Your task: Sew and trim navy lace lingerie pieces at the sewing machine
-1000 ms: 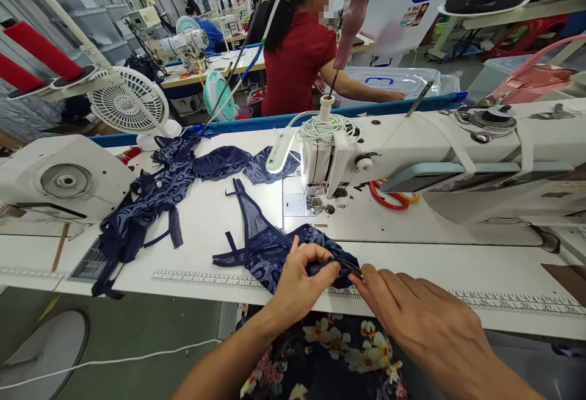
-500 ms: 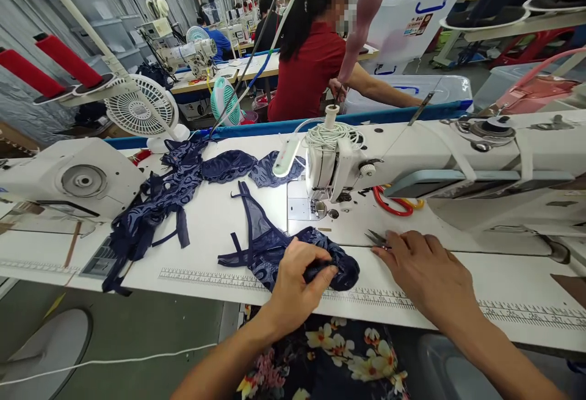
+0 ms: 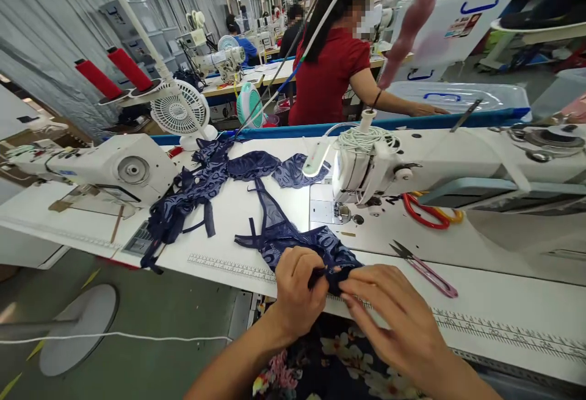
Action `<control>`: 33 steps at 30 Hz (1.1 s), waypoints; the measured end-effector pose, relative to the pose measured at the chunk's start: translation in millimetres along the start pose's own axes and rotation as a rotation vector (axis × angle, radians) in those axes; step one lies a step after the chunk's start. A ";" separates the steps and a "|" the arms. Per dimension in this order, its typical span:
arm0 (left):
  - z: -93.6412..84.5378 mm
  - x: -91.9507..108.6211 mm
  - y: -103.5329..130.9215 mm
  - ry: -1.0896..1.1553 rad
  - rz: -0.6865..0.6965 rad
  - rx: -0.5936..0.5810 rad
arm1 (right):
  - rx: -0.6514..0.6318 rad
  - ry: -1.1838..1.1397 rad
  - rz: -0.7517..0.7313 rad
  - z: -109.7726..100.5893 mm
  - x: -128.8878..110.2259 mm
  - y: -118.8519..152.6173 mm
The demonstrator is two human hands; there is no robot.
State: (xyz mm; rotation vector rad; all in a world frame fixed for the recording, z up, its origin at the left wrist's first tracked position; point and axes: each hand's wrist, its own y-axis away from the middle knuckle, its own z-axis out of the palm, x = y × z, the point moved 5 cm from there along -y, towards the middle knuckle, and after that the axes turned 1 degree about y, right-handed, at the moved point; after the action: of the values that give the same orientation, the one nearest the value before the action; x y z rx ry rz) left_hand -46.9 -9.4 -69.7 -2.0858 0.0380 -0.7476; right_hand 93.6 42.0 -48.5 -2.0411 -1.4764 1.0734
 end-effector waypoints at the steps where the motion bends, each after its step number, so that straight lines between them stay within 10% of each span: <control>1: -2.2 -1.3 0.8 0.014 -0.020 -0.003 | 0.009 -0.025 0.039 -1.8 3.3 -2.0; 21: -32.3 8.5 25.0 -0.007 0.192 -0.053 | 0.018 0.160 -0.132 10.1 2.5 12.1; 33: -17.8 -0.8 21.2 0.074 0.019 -0.184 | -0.020 0.049 -0.037 9.9 13.7 11.9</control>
State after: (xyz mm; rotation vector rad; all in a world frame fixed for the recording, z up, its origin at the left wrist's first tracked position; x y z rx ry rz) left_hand -51.7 -35.2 -78.8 -2.2267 0.1733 -0.8365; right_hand 95.3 49.2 -67.8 -2.0310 -1.5009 0.9911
